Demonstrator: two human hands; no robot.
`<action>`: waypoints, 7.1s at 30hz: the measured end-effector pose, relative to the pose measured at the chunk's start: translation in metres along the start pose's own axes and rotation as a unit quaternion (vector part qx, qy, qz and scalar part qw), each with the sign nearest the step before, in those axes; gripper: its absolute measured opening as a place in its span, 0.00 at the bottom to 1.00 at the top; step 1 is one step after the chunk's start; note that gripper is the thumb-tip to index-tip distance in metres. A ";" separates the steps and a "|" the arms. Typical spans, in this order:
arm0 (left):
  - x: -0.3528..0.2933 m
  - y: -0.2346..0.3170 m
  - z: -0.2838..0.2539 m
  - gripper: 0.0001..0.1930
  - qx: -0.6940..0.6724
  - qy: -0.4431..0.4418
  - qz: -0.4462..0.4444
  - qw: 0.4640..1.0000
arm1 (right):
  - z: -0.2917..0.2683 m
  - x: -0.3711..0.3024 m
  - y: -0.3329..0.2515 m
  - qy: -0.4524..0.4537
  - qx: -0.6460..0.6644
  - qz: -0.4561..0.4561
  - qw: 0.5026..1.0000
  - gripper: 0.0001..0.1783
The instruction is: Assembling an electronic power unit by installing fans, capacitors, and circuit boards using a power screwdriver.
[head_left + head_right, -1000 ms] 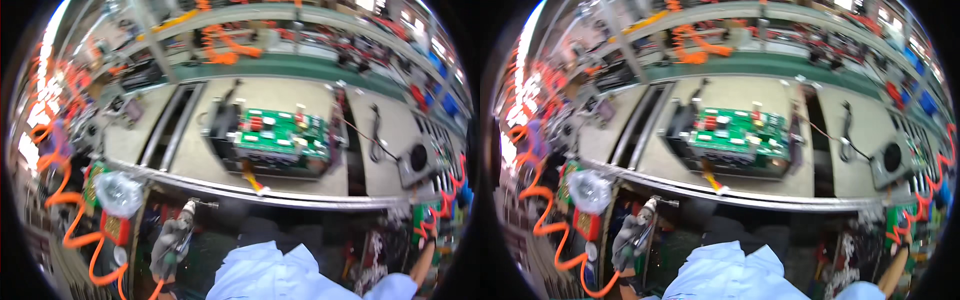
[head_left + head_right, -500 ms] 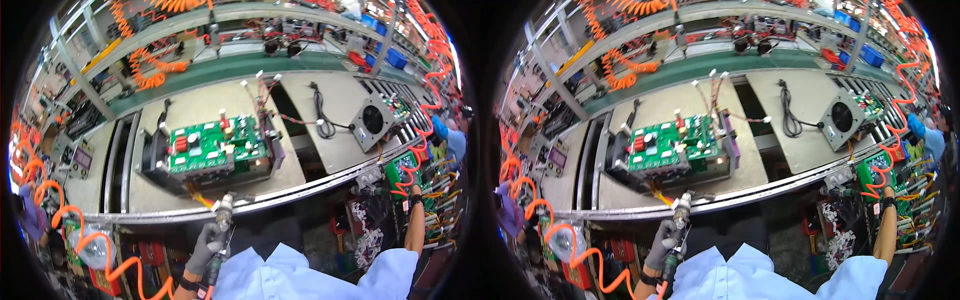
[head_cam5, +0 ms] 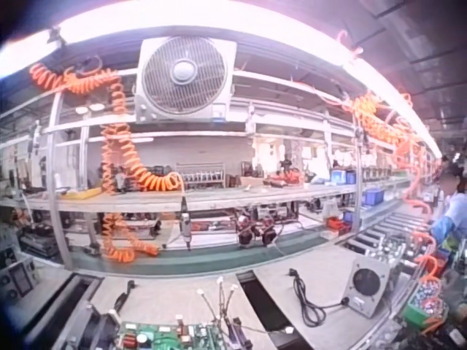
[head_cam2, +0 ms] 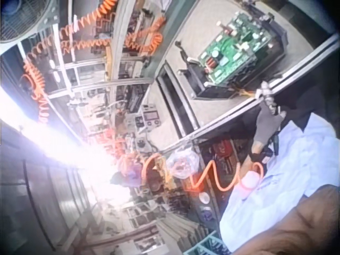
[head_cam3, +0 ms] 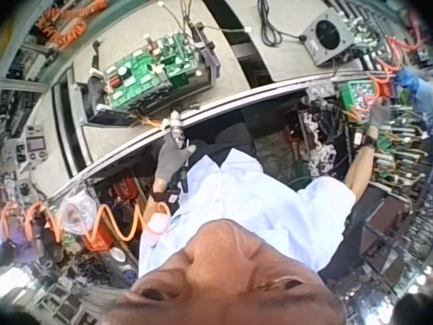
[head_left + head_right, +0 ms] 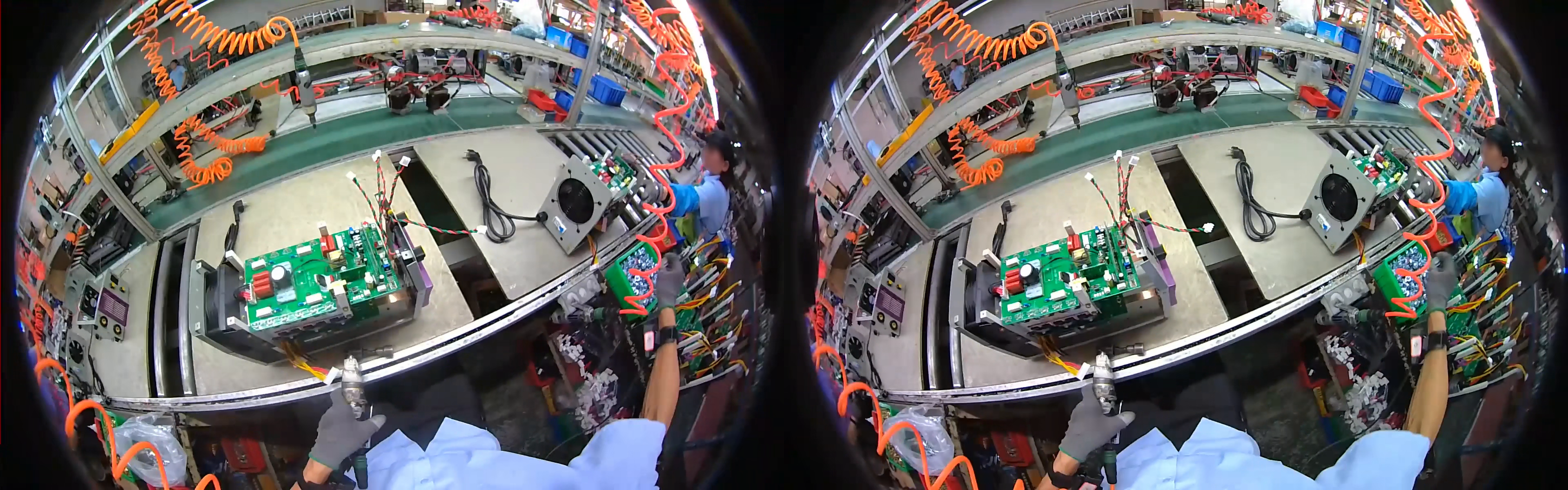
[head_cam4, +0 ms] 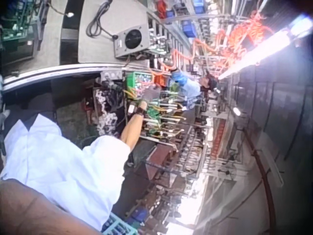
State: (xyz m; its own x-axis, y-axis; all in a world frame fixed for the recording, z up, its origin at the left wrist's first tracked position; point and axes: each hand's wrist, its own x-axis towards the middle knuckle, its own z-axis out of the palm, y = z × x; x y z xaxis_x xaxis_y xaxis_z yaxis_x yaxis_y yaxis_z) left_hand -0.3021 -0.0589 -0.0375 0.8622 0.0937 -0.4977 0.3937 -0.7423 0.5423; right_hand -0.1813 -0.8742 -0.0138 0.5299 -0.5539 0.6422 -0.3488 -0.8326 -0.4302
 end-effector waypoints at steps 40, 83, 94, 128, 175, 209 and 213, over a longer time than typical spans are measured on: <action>0.010 0.011 0.025 0.31 -0.349 -0.082 0.049 0.932 | 0.031 -0.360 -0.443 -0.536 0.502 0.128 0.667 0.12; 0.078 0.047 0.044 0.32 -0.238 0.096 0.072 0.964 | 0.108 -0.350 -0.499 -0.169 0.287 -0.100 0.937 0.35; 0.082 0.057 0.041 0.31 -0.228 0.076 0.072 0.968 | 0.104 -0.348 -0.500 -0.189 0.336 -0.116 0.916 0.33; 0.081 0.051 0.043 0.33 -0.144 0.157 0.108 0.971 | 0.068 -0.360 -0.407 -0.365 0.227 -0.317 0.845 0.06; 0.122 0.106 0.035 0.26 -0.242 0.188 0.027 0.951 | 0.106 -0.361 -0.452 -0.346 0.478 -0.111 0.799 0.28; 0.126 0.099 -0.004 0.27 -0.157 0.009 0.047 0.987 | 0.106 -0.356 -0.444 -0.398 0.475 -0.144 0.772 0.34; 0.129 0.102 -0.004 0.30 -0.135 -0.005 0.052 0.989 | 0.105 -0.356 -0.446 -0.399 0.464 -0.141 0.778 0.35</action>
State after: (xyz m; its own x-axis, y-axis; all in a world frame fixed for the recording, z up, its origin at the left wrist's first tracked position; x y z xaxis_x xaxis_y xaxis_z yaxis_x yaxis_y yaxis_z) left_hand -0.1498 -0.1198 -0.0438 0.9003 0.0189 -0.4349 0.3745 -0.5432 0.7515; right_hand -0.1330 -0.3051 -0.1174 0.9248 0.1366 0.3551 0.3804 -0.3545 -0.8542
